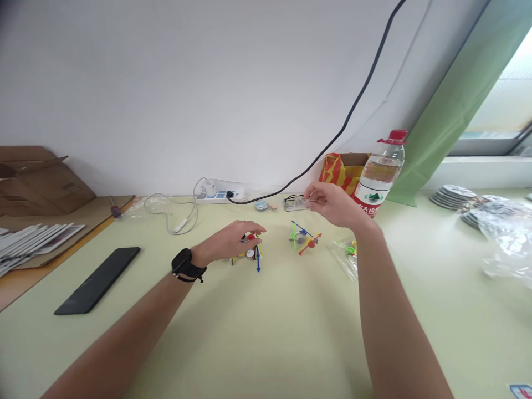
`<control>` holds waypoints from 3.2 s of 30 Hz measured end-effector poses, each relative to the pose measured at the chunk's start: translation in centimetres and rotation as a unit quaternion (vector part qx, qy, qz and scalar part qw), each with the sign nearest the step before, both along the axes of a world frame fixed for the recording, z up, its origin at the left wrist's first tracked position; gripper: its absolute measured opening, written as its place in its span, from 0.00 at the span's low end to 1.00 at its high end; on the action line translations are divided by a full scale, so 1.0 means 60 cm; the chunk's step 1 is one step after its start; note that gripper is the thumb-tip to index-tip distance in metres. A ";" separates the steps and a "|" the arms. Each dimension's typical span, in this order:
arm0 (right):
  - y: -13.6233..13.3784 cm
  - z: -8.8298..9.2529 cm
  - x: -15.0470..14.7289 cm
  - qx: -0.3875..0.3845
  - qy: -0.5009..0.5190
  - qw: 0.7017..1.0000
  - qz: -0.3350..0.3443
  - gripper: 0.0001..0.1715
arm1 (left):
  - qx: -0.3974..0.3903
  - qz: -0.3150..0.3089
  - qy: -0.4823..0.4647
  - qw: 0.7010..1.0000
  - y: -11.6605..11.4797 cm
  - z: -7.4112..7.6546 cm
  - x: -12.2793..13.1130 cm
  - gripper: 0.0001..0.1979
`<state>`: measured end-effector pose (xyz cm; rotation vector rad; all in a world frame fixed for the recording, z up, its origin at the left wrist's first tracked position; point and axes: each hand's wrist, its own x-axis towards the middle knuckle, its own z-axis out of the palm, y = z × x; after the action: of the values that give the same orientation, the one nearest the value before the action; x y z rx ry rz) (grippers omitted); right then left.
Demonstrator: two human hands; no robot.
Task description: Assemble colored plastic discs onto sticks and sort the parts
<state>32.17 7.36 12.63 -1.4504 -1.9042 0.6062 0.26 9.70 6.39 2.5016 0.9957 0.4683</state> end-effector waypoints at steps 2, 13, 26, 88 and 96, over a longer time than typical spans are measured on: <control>-0.004 0.004 0.003 0.043 0.007 0.999 -0.020 0.07 | -0.001 0.003 -0.005 1.000 0.000 0.001 0.000 0.18; 0.023 -0.020 0.034 0.177 0.159 0.937 -0.256 0.11 | -0.004 0.011 -0.011 1.000 0.001 0.004 0.000 0.18; 0.052 -0.070 -0.081 -0.115 0.363 0.923 0.054 0.34 | 0.005 -0.011 -0.032 0.999 0.006 0.016 -0.004 0.14; 0.070 -0.143 0.021 -0.167 -0.250 0.952 -0.063 0.08 | 0.017 -0.008 0.059 0.998 0.042 -0.038 0.048 0.20; 0.067 -0.133 0.025 -0.176 -0.215 0.960 -0.040 0.07 | -0.005 -0.008 0.098 0.995 0.042 -0.025 0.042 0.26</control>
<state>33.69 11.40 4.65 -2.0125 -2.1242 0.6555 2.77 12.22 4.88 2.5824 1.0465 0.2139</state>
